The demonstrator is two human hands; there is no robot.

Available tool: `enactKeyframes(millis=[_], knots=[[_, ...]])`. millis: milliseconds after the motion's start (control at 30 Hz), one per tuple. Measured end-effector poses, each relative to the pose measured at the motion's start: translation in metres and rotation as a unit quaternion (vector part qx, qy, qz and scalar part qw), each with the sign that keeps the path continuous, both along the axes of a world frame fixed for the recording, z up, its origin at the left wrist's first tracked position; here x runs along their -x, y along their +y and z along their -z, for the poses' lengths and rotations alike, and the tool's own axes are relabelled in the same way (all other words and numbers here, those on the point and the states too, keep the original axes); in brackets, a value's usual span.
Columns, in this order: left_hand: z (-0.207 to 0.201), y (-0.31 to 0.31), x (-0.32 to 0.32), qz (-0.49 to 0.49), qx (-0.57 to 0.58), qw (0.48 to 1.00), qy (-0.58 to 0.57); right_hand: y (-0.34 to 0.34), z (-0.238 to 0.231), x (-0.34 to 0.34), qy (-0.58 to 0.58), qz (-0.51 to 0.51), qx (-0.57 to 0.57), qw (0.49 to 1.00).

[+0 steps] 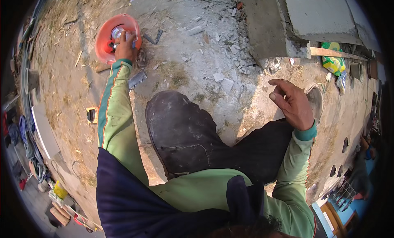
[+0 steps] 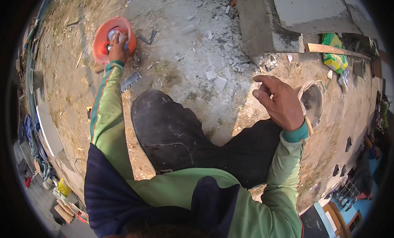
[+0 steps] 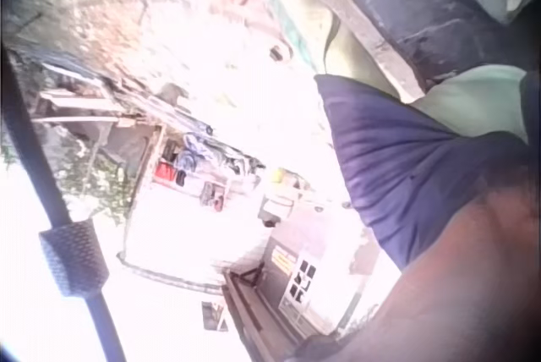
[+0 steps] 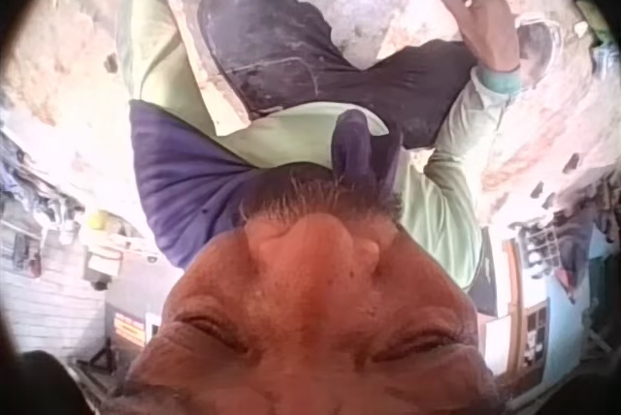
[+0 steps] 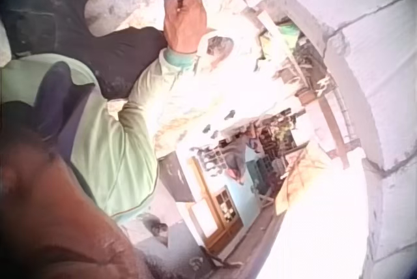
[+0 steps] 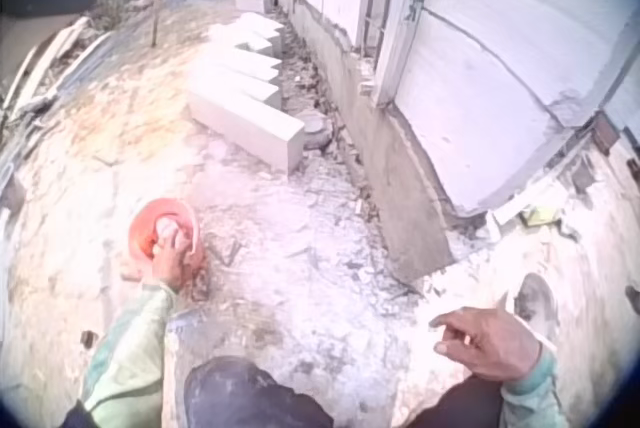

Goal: The person constructs a concrete block wall by preparing binding wire, hammering support rods, using a metal frame guide, and aligning the blocks on a construction site.

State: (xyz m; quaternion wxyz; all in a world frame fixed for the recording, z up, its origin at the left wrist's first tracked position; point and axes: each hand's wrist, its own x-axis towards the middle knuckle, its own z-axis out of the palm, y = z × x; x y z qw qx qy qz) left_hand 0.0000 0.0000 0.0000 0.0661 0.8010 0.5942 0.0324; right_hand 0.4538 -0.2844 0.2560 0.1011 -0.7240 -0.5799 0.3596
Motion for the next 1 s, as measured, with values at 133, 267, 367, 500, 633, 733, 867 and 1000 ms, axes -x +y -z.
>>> enactKeyframes(millis=[133,267,367,500,633,733,867,1000], knots=[[-0.012,-0.065,-0.018,0.127,-0.064,0.987,-0.070,-0.007,-0.002,-0.003,0.026,-0.019,-0.017,0.999],[-0.036,-0.146,-0.106,0.287,0.055,0.951,-0.102,-0.001,0.005,-0.012,0.028,-0.027,-0.031,0.999],[-0.030,-0.182,-0.136,0.320,0.129,0.925,-0.158,-0.001,0.014,-0.012,0.036,-0.040,-0.016,0.998],[-0.040,-0.174,-0.125,0.357,0.163,0.883,-0.257,-0.001,0.020,-0.012,0.053,-0.094,-0.014,0.994],[-0.051,-0.154,-0.110,0.306,0.198,0.850,-0.382,0.014,0.032,-0.013,0.030,-0.109,-0.008,0.994],[-0.065,-0.129,-0.100,0.149,0.211,0.813,-0.522,0.027,0.042,-0.009,0.059,-0.126,-0.027,0.990],[-0.057,-0.105,-0.088,-0.079,0.308,0.633,-0.706,0.051,0.056,0.007,0.049,-0.191,-0.052,0.979],[-0.071,-0.092,-0.087,-0.068,0.245,0.689,-0.678,0.077,0.095,0.035,0.059,-0.274,-0.161,0.946]])
